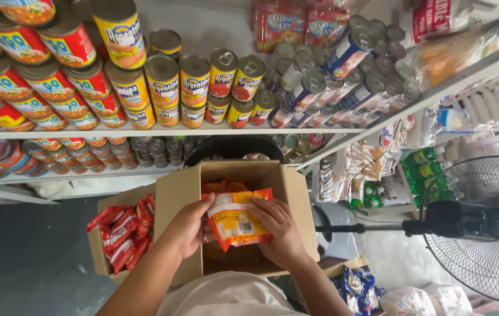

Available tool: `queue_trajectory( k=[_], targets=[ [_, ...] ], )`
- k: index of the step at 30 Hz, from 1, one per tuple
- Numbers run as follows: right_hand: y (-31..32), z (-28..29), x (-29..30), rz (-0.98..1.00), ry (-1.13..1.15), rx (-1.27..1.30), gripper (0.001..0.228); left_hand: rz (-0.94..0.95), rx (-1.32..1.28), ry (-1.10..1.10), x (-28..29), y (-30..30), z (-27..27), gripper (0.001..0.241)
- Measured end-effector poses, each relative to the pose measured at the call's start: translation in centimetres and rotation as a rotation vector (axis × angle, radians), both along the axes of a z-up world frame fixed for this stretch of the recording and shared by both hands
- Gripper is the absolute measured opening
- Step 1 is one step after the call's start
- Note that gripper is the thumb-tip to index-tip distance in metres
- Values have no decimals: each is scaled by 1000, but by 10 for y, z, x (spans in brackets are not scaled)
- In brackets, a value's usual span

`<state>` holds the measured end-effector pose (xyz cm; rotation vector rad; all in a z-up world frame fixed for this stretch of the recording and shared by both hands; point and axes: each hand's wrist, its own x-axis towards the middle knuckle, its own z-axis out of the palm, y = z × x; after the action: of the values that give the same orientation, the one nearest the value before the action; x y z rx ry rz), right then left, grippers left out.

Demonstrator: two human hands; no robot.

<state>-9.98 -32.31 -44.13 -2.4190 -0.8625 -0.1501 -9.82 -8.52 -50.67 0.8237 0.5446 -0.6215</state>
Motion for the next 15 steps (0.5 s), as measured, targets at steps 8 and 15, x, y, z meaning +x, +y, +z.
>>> queue_trajectory(
  k=[8,15],
  targets=[
    [7,22,20,-274,743,264,43,48,385,-558,-2,1,-21,56],
    [-17,4,44,-215,1009,443,47,-73,153,-628,-2,15,-26,33]
  ],
)
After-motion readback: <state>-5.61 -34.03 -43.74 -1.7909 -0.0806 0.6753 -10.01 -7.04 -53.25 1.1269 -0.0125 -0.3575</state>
